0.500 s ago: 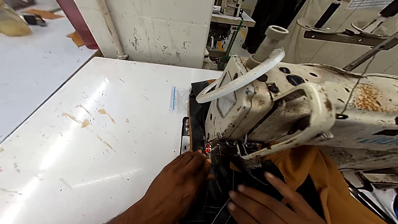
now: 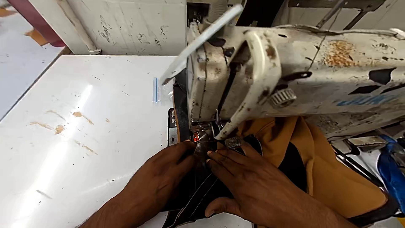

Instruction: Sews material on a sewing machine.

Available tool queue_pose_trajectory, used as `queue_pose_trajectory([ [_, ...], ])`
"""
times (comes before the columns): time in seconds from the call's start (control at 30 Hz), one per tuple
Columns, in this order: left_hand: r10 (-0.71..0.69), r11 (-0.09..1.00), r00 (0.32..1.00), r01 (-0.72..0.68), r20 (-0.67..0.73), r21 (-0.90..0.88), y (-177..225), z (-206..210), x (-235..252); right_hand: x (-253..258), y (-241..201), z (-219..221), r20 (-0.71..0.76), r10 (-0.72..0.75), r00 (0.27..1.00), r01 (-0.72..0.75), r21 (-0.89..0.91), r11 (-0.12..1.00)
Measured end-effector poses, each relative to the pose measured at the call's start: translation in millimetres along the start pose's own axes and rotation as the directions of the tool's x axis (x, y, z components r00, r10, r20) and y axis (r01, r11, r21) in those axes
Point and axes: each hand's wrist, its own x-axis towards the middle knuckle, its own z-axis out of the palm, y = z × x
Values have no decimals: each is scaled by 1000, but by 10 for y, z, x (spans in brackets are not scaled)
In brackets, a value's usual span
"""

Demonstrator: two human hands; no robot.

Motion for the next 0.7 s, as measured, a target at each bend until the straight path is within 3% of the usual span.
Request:
queue_pose_trajectory([
  [0.7, -96, 987, 992, 85, -81, -138, -23, 20, -10, -15, 9, 83, 28, -122, 992, 122, 7, 992],
])
